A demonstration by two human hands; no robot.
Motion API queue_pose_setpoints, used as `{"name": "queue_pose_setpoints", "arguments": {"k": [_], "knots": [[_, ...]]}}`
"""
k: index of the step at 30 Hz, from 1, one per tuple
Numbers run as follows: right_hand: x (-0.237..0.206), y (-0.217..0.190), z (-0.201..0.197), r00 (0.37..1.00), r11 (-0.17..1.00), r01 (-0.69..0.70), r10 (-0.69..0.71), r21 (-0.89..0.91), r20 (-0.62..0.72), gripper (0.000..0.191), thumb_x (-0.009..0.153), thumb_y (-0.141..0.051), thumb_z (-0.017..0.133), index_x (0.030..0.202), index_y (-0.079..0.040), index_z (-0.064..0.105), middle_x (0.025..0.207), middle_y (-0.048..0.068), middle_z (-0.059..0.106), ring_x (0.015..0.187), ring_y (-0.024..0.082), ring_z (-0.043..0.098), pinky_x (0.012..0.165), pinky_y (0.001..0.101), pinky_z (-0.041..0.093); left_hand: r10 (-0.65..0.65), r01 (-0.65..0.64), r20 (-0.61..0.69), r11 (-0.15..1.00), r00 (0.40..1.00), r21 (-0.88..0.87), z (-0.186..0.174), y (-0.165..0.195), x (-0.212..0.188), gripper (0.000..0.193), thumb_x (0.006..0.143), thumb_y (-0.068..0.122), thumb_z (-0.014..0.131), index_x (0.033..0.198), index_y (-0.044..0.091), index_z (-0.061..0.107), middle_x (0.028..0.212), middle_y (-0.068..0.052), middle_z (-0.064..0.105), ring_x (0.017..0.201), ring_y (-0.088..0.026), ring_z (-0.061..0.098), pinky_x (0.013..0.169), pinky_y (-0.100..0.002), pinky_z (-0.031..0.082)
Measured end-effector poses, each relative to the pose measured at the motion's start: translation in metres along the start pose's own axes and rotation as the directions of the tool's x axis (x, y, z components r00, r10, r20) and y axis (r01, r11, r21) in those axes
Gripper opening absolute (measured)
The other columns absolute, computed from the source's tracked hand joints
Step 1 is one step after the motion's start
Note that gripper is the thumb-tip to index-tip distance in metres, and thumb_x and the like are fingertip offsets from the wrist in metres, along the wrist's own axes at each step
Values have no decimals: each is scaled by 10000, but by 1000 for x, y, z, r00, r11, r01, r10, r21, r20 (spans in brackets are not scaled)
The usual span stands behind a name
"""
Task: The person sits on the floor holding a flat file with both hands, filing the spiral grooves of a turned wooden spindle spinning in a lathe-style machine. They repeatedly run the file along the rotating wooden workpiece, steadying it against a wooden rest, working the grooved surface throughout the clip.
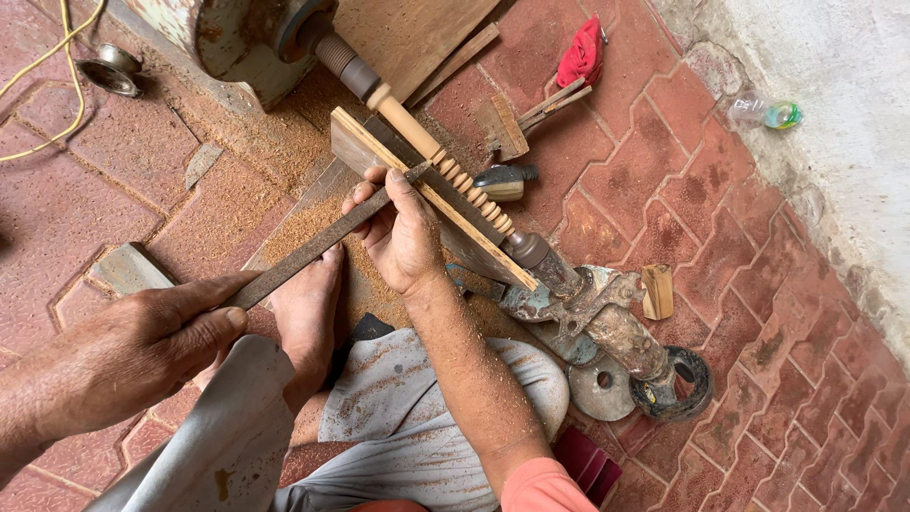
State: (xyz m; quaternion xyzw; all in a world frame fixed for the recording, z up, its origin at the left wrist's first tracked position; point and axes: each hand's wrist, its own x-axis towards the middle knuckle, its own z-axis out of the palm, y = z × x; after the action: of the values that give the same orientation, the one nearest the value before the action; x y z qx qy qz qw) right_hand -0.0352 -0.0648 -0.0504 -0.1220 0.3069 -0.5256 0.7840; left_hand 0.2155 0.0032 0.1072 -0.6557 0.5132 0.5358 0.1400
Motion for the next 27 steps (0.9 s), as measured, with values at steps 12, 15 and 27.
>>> {"name": "queue_pose_setpoints", "arguments": {"k": [12, 15, 27], "knots": [[1, 2, -5, 1000, 1000, -2, 2, 5, 7, 297, 1103, -333, 586, 1172, -47, 628, 944, 86, 683, 912, 229, 687, 835, 356, 599, 22, -22, -21, 1000, 1000, 0, 3, -5, 3, 511, 999, 480, 593, 1476, 297, 615, 915, -92, 755, 873, -221, 728, 818, -369, 607], [0, 1, -4, 1000, 1000, 5, -5, -1, 12, 297, 1102, -333, 586, 1171, -47, 625, 942, 84, 683, 917, 231, 691, 842, 360, 602, 9, -8, -15, 1000, 1000, 25, 4, -8, 4, 506, 1005, 479, 595, 1478, 300, 620, 937, -105, 763, 886, -236, 738, 832, -378, 615], [0, 3, -1, 1000, 999, 3, -2, -53, 27, 291, 1100, -332, 599, 1212, -66, 634, 931, 72, 687, 891, 228, 695, 805, 361, 592, -17, 16, -53, 1000, 998, -23, 27, -19, 0, 572, 979, 547, 581, 1475, 264, 606, 1121, -128, 811, 1051, -282, 793, 931, -392, 607]]}}
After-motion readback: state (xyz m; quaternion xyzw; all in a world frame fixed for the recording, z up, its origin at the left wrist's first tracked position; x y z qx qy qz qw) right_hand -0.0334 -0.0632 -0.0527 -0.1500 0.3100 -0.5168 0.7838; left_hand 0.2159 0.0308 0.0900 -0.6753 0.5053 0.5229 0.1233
